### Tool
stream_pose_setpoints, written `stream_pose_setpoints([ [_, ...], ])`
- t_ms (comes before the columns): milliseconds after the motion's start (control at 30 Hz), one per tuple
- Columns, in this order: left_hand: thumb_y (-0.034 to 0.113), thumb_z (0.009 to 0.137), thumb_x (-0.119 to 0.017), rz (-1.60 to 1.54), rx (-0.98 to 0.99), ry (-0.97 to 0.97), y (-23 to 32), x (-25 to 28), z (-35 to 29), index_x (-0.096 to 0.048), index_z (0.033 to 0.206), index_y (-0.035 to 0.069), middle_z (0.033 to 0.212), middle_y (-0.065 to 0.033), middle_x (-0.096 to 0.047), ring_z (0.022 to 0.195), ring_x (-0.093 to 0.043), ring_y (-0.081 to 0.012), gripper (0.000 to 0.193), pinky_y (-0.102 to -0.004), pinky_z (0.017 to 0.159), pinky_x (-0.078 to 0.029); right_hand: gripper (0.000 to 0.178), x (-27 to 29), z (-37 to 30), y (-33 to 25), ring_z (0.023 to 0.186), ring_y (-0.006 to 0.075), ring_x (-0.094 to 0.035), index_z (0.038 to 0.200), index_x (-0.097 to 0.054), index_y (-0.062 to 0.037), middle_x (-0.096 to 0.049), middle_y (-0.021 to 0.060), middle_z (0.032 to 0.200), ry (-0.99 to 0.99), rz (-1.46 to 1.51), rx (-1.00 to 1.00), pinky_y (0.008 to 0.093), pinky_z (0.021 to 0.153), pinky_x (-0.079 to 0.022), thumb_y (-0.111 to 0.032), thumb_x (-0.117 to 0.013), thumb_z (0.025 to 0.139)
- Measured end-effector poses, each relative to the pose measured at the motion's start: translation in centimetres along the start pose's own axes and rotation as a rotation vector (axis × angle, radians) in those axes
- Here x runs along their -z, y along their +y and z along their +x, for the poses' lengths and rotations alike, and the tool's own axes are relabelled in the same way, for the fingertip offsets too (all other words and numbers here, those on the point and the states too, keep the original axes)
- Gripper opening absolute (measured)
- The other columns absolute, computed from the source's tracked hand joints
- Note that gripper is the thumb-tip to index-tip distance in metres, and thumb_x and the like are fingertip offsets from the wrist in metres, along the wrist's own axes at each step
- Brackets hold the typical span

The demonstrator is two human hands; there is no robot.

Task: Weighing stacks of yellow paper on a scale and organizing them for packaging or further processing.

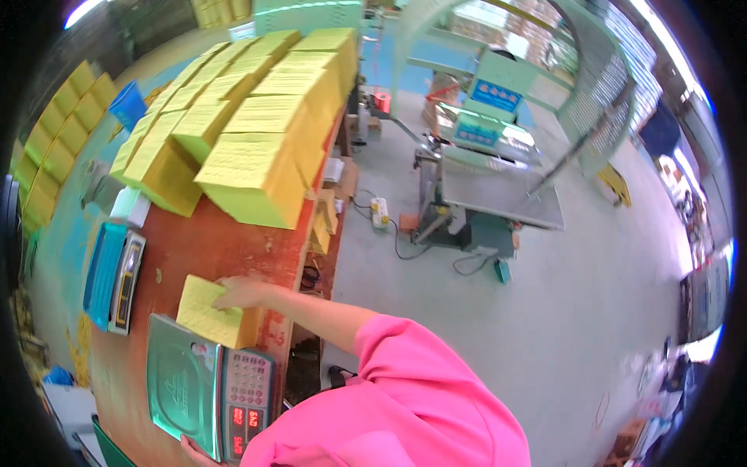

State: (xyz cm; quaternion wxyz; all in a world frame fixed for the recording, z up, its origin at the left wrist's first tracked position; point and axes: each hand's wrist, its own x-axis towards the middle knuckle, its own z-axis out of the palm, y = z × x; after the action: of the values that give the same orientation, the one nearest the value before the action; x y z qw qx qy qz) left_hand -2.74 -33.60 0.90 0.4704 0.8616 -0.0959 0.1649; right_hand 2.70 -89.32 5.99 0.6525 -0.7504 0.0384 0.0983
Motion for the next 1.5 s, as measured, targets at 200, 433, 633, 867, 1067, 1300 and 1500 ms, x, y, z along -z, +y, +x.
stream_pose_setpoints([
  [200, 0.027, 0.095, -0.051, 0.4, -0.392, -0.022, -2.2, -0.6, 17.0, -0.046, 0.136, -0.001, 0.138, -0.0187, -0.048, 0.129, -0.044, -0.0301, 0.049, -0.0394, 0.107, -0.036, 0.058, -1.0, -3.7, 5.3, 0.113, 0.0268, -0.06, 0.132, -0.051, -0.0005, -0.063, 0.0186, 0.12, 0.599, -0.026, 0.226, 0.0376, 0.101, -0.043, -0.037, -0.063, 0.088],
  [433, 0.015, 0.094, -0.052, 0.09, -0.482, -0.157, 22.4, -22.0, 9.1, -0.058, 0.118, -0.004, 0.125, -0.0174, -0.057, 0.118, -0.051, -0.0285, 0.031, -0.0388, 0.104, -0.037, 0.032, 7.8, -28.5, 18.5, 0.078, 0.0164, -0.067, 0.108, -0.068, -0.0007, -0.071, 0.0102, 0.092, 0.734, 0.297, -0.057, 0.0322, 0.074, -0.054, -0.024, -0.06, 0.087],
  [633, 0.008, 0.093, -0.056, -0.199, -0.226, -0.661, 43.3, -42.3, -9.3, -0.064, 0.104, -0.004, 0.107, -0.0103, -0.065, 0.101, -0.059, -0.0179, 0.018, -0.0299, 0.092, -0.045, 0.029, 12.5, -50.0, 26.9, 0.079, 0.0167, -0.067, 0.11, -0.066, 0.0011, -0.069, 0.0106, 0.094, 1.088, 0.709, -0.278, 0.0286, 0.072, -0.053, -0.017, -0.057, 0.089],
  [867, 0.008, 0.087, -0.062, -0.349, -0.624, -1.171, 57.3, -64.4, -23.6, -0.063, 0.089, -0.003, 0.086, -0.014, -0.065, 0.082, -0.062, -0.025, 0.011, -0.0322, 0.075, -0.048, 0.026, 13.3, -66.0, 39.6, 0.072, 0.0173, -0.065, 0.107, -0.064, -0.0007, -0.068, 0.0099, 0.089, 1.437, 0.869, -0.635, 0.0284, 0.06, -0.05, -0.017, -0.055, 0.089],
  [1067, 0.024, 0.08, -0.071, -0.241, -1.172, -1.529, 66.6, -78.7, -39.0, -0.063, 0.103, 0.001, 0.121, -0.0199, -0.059, 0.114, -0.054, -0.0366, 0.034, -0.0442, 0.095, -0.045, 0.026, 8.7, -71.2, 47.8, 0.062, 0.0191, -0.063, 0.107, -0.063, 0.0004, -0.067, 0.0117, 0.086, 1.695, 1.216, -0.817, 0.0306, 0.05, -0.048, -0.015, -0.054, 0.088],
  [1300, 0.03, 0.072, -0.078, 0.352, -1.489, -1.499, 70.7, -86.1, -46.9, -0.036, 0.142, 0.008, 0.148, -0.0217, -0.035, 0.136, -0.034, -0.0385, 0.085, -0.047, 0.106, -0.038, 0.026, 7.5, -72.0, 51.5, 0.08, 0.0335, -0.065, 0.089, -0.069, 0.0013, -0.068, 0.0208, 0.092, 1.77, 0.848, -1.268, 0.0412, 0.071, -0.051, -0.017, -0.054, 0.08],
  [1500, 0.018, 0.072, -0.079, 0.331, -1.557, -1.388, 71.6, -85.8, -47.3, -0.041, 0.139, 0.008, 0.148, -0.0184, -0.036, 0.136, -0.034, -0.0388, 0.078, -0.0465, 0.107, -0.038, 0.025, 5.5, -82.7, 58.2, 0.086, 0.0425, -0.064, 0.082, -0.067, 0.0003, -0.067, 0.0235, 0.088, 1.301, 0.237, -1.324, 0.0493, 0.08, -0.051, -0.018, -0.05, 0.084],
])
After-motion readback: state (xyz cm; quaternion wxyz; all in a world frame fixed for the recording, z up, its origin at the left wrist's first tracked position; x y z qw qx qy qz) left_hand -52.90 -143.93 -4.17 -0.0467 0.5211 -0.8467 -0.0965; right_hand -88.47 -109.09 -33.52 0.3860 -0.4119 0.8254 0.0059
